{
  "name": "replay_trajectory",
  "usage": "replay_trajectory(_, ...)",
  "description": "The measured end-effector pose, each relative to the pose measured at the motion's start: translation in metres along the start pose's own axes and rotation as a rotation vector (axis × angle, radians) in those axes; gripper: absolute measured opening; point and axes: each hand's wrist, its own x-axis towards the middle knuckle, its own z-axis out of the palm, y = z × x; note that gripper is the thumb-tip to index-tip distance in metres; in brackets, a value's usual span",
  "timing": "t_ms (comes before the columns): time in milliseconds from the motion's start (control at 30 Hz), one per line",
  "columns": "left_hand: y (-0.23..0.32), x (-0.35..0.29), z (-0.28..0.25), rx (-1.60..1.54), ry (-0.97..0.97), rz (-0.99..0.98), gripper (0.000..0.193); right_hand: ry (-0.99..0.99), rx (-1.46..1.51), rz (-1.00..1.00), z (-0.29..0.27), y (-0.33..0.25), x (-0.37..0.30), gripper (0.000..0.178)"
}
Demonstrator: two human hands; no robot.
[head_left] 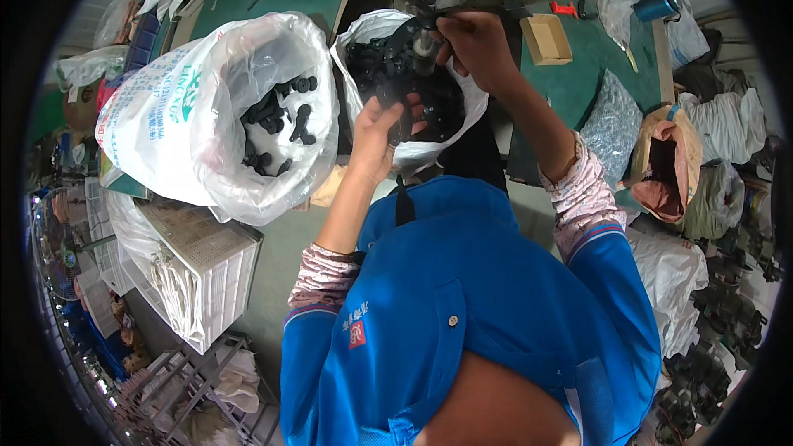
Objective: The person repeatedly picks up small black plastic components from a white sack and a green workbench, places them into a machine, and then transfers the processed parts into a white sack. The person also moves a large sack and a cardboard box during the process.
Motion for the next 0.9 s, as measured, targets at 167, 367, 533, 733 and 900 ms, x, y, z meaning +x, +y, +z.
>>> replay_trajectory(167, -0.003, 0.004, 0.002, 0.019, 0.004, 0.000, 0.019, 0.004, -0.116, -0.113, 0.001, 0.020, 0.002, 0.021)
replay_trajectory(367, -0.011, 0.011, 0.007, 0.082, 0.048, 0.089, 0.016, -0.083, -0.013, -0.017, 0.001, 0.038, -0.011, 0.025)
replay_trajectory(533, -0.020, 0.006, 0.005, 0.171, 0.029, 0.074, 0.022, 0.019, -0.039, -0.025, 0.021, 0.075, -0.064, 0.022)
replay_trajectory(733, -0.016, 0.001, 0.013, 0.111, 0.069, 0.070, 0.019, 0.083, 0.216, -0.038, 0.022, 0.082, -0.071, 0.027)
replay_trajectory(900, -0.021, -0.005, 0.012, 0.090, 0.001, 0.044, 0.016, 0.013, 0.007, -0.055, 0.026, 0.075, -0.080, 0.029)
